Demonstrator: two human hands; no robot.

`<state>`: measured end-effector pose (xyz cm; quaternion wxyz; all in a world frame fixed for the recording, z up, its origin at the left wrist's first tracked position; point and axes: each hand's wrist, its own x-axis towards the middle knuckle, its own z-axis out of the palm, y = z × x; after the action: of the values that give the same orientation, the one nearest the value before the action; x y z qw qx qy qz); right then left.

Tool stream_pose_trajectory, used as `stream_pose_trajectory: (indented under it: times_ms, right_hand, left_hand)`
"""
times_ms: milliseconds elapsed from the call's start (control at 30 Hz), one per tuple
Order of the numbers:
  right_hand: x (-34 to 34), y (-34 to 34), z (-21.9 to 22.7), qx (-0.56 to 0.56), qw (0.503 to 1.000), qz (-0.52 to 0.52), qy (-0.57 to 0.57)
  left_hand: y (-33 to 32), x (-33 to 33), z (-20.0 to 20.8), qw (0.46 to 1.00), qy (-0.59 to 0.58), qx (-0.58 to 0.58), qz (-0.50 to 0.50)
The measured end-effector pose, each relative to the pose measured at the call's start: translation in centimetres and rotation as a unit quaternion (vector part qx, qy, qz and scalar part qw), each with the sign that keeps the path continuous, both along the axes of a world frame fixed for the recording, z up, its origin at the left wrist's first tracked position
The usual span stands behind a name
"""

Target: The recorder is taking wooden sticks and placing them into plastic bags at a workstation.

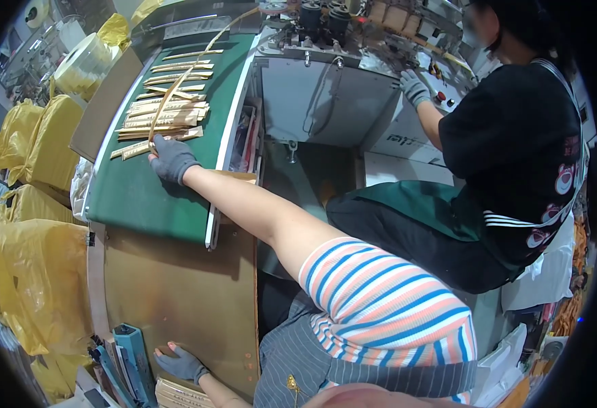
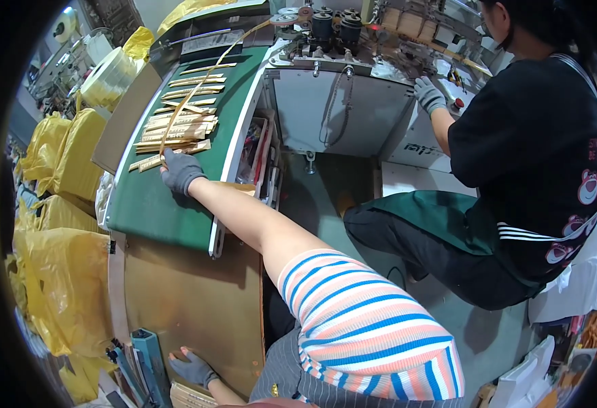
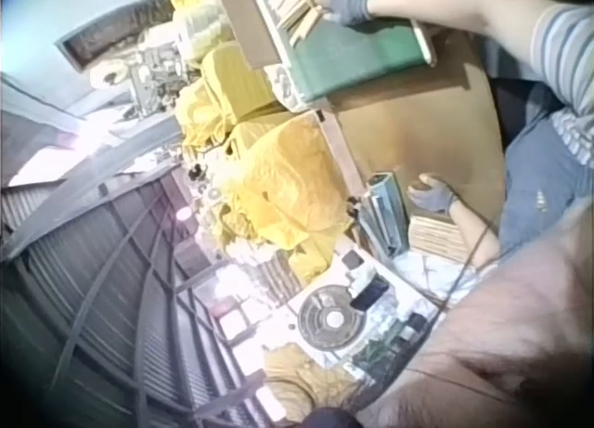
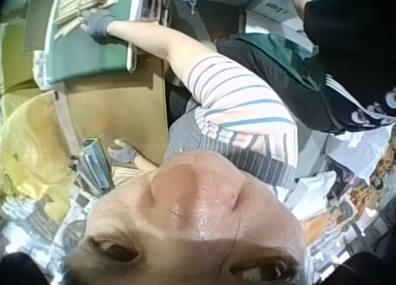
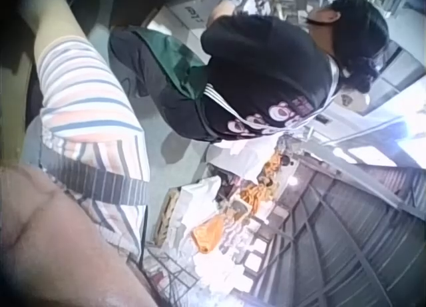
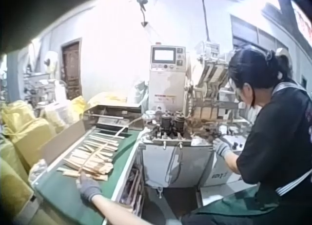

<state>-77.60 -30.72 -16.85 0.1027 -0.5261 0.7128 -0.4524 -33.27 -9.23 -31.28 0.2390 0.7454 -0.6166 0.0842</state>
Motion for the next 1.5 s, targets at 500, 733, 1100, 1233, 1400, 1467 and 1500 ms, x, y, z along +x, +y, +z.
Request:
stream_pose_trajectory:
  times_ms: [500,733,1100,1233,1400,1467,1500]
  right_hand:
    - [-0.2,0.4,0.6,0.014,1.0,0.007,-0.011]
    - [-0.3,-0.1,0.2,0.001,1.0,0.001,-0.02]
    - [-0.4,0.4,0.6,0.006,1.0,-0.003,-0.004]
    - [-0.1,0.6,0.7,0.009,1.0,0.003,-0.02]
    - [0.2,-0.3,0.4,-0.002,1.0,-0.004,-0.007]
    - [-0.1,-0.2,0.2,-0.009,1.0,0.005,0.0]
    - [-0.2,-0.1,0.1,0.0,1.0,0.002,-0.006]
  left_hand:
    - [0.1,-0.2,0.5,1.0,-0.022,-0.005,-0.018]
    - [0.0,-0.6,1.0,1.0,-0.009,0.022,0.004]
    - [0.3,-0.8,1.1,1.0,0.017,0.016,-0.01]
    - [0.4,-0.6,1.4,0.999,0.014,0.028,-0.009]
    - [0.5,-0.7,1.7,0.999,0.019,0.028,-0.001]
    - [0.4,-0.6,1.7,0.999,0.02,0.028,-0.004]
    - [0.4,-0.6,1.6,0.999,0.022,0.024,0.006]
